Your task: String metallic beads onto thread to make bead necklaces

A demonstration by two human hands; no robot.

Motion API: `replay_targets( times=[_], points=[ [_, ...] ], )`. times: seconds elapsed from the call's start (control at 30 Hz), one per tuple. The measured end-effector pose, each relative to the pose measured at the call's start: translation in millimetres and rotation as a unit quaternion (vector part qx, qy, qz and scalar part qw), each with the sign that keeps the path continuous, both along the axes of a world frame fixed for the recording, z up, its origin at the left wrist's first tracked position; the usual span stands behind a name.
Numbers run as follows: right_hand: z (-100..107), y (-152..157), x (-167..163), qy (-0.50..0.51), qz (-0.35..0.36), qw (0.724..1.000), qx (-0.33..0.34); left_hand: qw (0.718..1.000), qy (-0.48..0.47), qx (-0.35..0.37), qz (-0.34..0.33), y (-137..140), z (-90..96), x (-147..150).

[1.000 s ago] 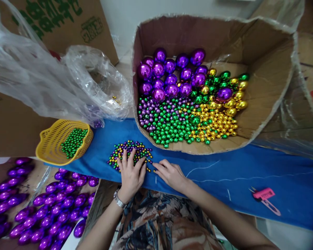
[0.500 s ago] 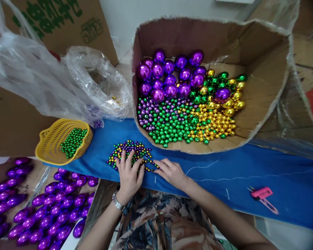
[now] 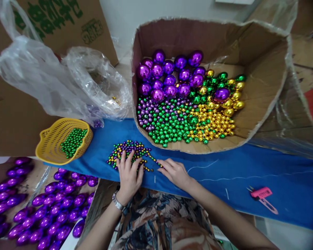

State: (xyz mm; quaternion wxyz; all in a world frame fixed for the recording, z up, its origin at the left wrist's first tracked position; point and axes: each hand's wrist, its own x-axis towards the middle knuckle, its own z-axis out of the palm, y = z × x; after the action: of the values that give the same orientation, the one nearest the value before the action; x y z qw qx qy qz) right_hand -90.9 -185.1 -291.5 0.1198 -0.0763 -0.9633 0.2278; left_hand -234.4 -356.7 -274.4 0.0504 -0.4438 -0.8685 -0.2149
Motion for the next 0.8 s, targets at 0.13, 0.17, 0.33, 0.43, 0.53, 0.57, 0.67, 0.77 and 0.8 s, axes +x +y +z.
replay_targets(
  times=[0.13, 0.17, 0.33, 0.43, 0.53, 0.57, 0.67, 0.77, 0.8],
  points=[
    [0.0, 5.0, -6.0, -0.011, -0.029, 0.999, 0.010, 1.000, 0.022, -0.013, -0.015, 9.5, 2.1, -1.4],
    [-0.3, 6.0, -7.5, -0.014, -0.033, 0.999, 0.011, 0.999, 0.028, -0.020, -0.019, 12.9, 3.0, -2.3],
    [-1.9, 8.0, -11.6, -0.019, -0.033, 0.999, 0.009, 0.997, 0.035, -0.052, -0.036, 30.9, 9.1, -10.4],
    [-1.1, 7.5, -12.3, -0.028, -0.031, 0.999, 0.013, 0.996, 0.030, -0.065, -0.050, 38.3, 11.9, -15.9],
    [0.8, 7.2, -12.8, -0.033, -0.030, 0.999, 0.016, 0.995, 0.028, -0.075, -0.058, 42.1, 11.6, -20.1],
    [1.3, 7.2, -13.0, -0.034, -0.031, 0.999, 0.017, 0.995, 0.027, -0.075, -0.057, 42.7, 11.0, -21.1],
    [1.8, 7.1, -13.4, -0.037, -0.039, 0.998, 0.021, 0.996, 0.015, -0.071, -0.048, 43.4, 8.3, -23.4],
    [1.1, 6.8, -14.0, -0.038, -0.040, 0.998, 0.018, 0.997, 0.006, -0.064, -0.043, 43.4, 6.5, -24.4],
    [0.7, 6.6, -14.3, -0.037, -0.037, 0.998, 0.015, 0.997, 0.007, -0.066, -0.043, 43.5, 6.2, -24.6]
  ],
)
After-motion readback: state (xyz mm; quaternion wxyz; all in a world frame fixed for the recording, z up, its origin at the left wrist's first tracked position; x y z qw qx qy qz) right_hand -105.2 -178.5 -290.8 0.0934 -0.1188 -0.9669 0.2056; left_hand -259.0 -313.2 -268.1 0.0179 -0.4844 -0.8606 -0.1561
